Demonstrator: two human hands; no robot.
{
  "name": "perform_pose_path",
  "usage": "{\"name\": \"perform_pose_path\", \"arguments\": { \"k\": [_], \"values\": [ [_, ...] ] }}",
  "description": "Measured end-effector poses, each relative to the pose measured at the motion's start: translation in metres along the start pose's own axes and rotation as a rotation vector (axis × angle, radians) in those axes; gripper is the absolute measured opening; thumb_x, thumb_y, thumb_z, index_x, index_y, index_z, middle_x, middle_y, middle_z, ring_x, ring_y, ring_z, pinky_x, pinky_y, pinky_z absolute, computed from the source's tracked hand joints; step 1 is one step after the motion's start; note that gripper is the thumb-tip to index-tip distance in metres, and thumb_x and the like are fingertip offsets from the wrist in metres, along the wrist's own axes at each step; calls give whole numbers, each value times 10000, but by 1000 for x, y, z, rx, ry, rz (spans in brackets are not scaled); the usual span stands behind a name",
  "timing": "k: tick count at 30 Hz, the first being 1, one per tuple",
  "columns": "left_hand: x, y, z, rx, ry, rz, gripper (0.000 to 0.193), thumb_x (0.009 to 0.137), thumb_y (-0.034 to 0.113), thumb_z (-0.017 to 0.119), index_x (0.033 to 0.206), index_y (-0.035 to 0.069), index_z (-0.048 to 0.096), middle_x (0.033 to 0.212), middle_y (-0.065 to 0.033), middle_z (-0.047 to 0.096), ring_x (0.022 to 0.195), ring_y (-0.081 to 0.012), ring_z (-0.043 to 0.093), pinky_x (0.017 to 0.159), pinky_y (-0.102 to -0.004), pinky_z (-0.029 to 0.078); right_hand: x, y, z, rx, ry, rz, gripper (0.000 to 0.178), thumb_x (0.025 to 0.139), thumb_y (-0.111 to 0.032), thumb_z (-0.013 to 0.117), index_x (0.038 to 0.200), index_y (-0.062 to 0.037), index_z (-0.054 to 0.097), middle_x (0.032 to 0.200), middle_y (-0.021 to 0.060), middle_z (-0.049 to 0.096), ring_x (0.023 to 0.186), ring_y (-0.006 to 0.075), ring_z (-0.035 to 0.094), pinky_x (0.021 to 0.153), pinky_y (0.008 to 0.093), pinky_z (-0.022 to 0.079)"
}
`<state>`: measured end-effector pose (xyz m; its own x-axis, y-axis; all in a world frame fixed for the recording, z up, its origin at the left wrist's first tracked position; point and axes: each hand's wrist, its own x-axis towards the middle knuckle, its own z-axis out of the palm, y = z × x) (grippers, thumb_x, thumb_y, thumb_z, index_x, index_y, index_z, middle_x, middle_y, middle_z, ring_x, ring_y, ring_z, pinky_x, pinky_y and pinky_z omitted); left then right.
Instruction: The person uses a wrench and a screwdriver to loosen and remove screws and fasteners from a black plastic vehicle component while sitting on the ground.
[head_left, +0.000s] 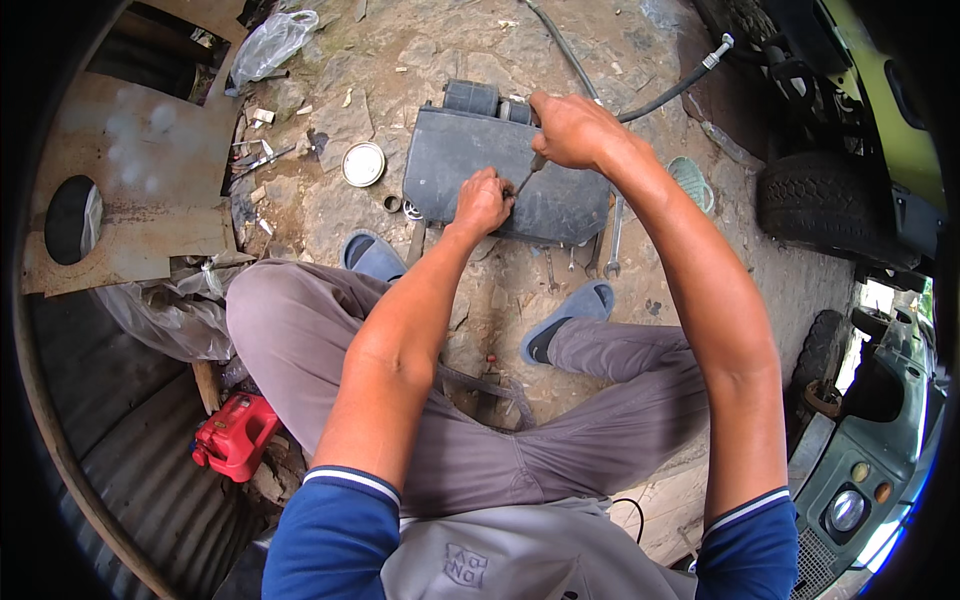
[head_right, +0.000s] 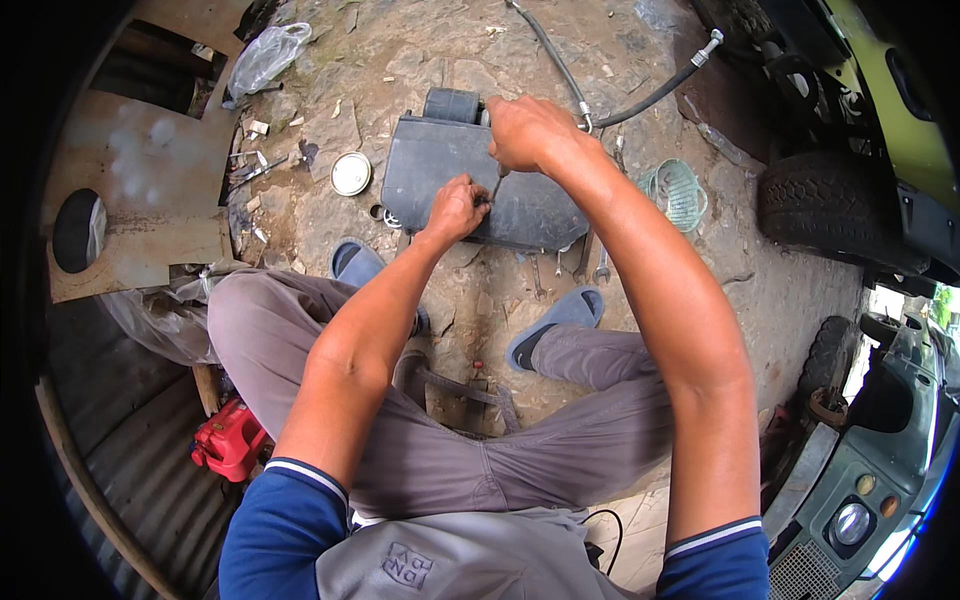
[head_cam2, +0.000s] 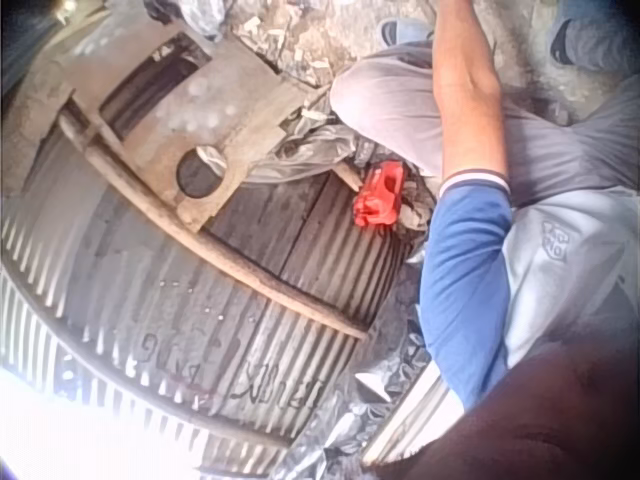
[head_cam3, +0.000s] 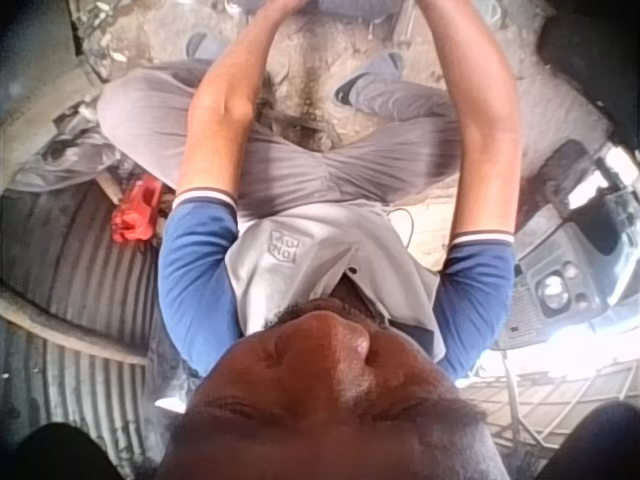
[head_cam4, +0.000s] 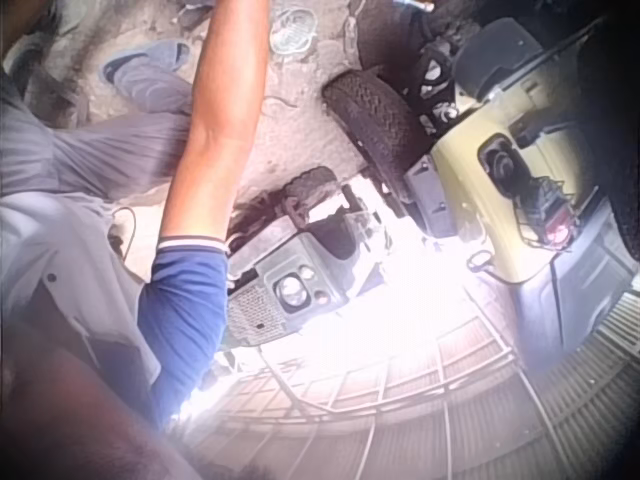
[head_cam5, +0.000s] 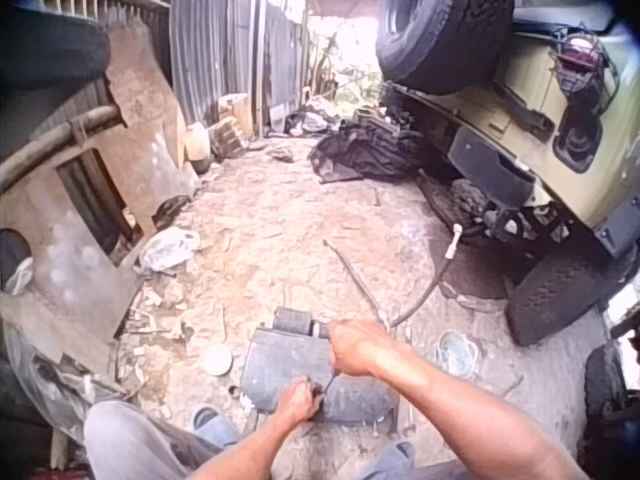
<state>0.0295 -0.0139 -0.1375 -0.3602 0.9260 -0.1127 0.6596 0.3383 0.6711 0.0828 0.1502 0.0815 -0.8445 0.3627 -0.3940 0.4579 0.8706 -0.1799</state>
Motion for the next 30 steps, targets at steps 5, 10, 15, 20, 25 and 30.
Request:
{"name": "perform_pose_path", "arguments": {
  "k": [5, 10, 15, 20, 25, 30],
  "values": [
    [-2, -4, -2, -11, 10, 2, 198, 816, 173, 803, 1003, 109, 798, 977, -141, 630, 1024, -343, 634, 905, -449, 519, -9, -31, -31, 74, -171, 300, 513, 900, -347, 733, 1216, 33, 595, 1057, 259, 725, 1043, 418, 696, 912, 500, 545],
    [1, 1, -1, -33, -11, -12, 201, 813, 171, 807, 1003, 106, 796, 971, -137, 628, 1020, -342, 635, 902, -447, 519, -2, 2, -7, 51, -74, 17, 609, 910, -424, 735, 1275, 30, 559, 1098, 268, 717, 1083, 428, 684, 931, 517, 534],
    [0, 0, -3, -17, -14, -6, 202, 817, 175, 804, 1005, 102, 794, 968, -138, 627, 1021, -342, 635, 903, -448, 519, -4, -8, -5, 11, -38, 145, 618, 878, -355, 787, 1305, 14, 535, 1126, 285, 703, 1107, 441, 669, 932, 523, 528],
    [0, -2, -3, -3, -17, -8, 201, 820, 179, 799, 1006, 102, 790, 970, -139, 629, 1026, -341, 634, 909, -446, 518, -3, 1, -8, 52, -48, -19, 620, 905, -389, 759, 1313, 10, 517, 1110, 289, 706, 1097, 456, 668, 922, 539, 528],
    [2, 0, -1, -8, -12, 0, 195, 821, 178, 795, 1002, 106, 790, 964, -139, 631, 1024, -342, 636, 909, -446, 519, 0, -1, 0, 71, 25, 100, 542, 906, -284, 733, 1315, -9, 508, 1096, 284, 711, 1079, 471, 667, 917, 543, 531],
    [2, -1, -2, -14, -17, -4, 186, 820, 179, 794, 994, 112, 791, 964, -136, 632, 1023, -340, 636, 907, -450, 518, -5, -7, -10, 61, 6, 15, 574, 927, -378, 719, 1316, -13, 506, 1060, 285, 718, 1053, 482, 674, 918, 546, 531]
  ]
}}
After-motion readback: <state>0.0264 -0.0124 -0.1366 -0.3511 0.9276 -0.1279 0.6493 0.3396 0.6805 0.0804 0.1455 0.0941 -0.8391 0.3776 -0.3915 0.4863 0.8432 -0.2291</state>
